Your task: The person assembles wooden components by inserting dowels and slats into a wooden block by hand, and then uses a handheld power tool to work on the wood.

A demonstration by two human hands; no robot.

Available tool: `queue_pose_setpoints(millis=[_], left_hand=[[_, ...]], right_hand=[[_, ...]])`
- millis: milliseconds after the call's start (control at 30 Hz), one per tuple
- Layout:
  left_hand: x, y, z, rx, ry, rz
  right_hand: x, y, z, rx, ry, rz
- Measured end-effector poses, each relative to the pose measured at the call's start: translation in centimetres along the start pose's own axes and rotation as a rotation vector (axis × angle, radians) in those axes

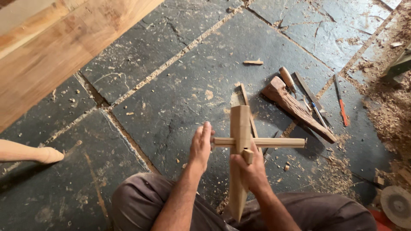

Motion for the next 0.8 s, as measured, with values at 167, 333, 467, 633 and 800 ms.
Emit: queue_pose_setpoints(millis=[167,333,467,633,800], left_hand=[[1.5,-3.6,2.9,-0.295,0.088,0.022],[2.6,-6.9,5.0,-0.512,-0.010,0.070],[2.7,-7.1,5.8,-0.466,0.020,0.131],[4.3,-7.3,6.2,-0.396,-0.019,0.410],[6.3,-4.8,5.3,-0.232,-0.192,0.274]], right_hand=[[-0.2,1.4,-0.9,-0.147,0.047,-0.430],[-3.3,3.1,0.9,-0.069,0.173,-0.320],[-4.9,3.7,1.9,0.045,0.255,-0.282],[-4.4,3.6,1.4,-0.229,0.380,-0.411],[3.2,12.4,-4.4,0.240,0.101,-0.017]])
Point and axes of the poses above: each hand's wrist, its own z-axis away from the middle knuckle, its own y-axis out of the back of the hand, x = y × z, the point moved 10 cm from there along -z, towards the middle knuckle, and after that the axes turned 11 degrees about -y, right-handed, at the moved point
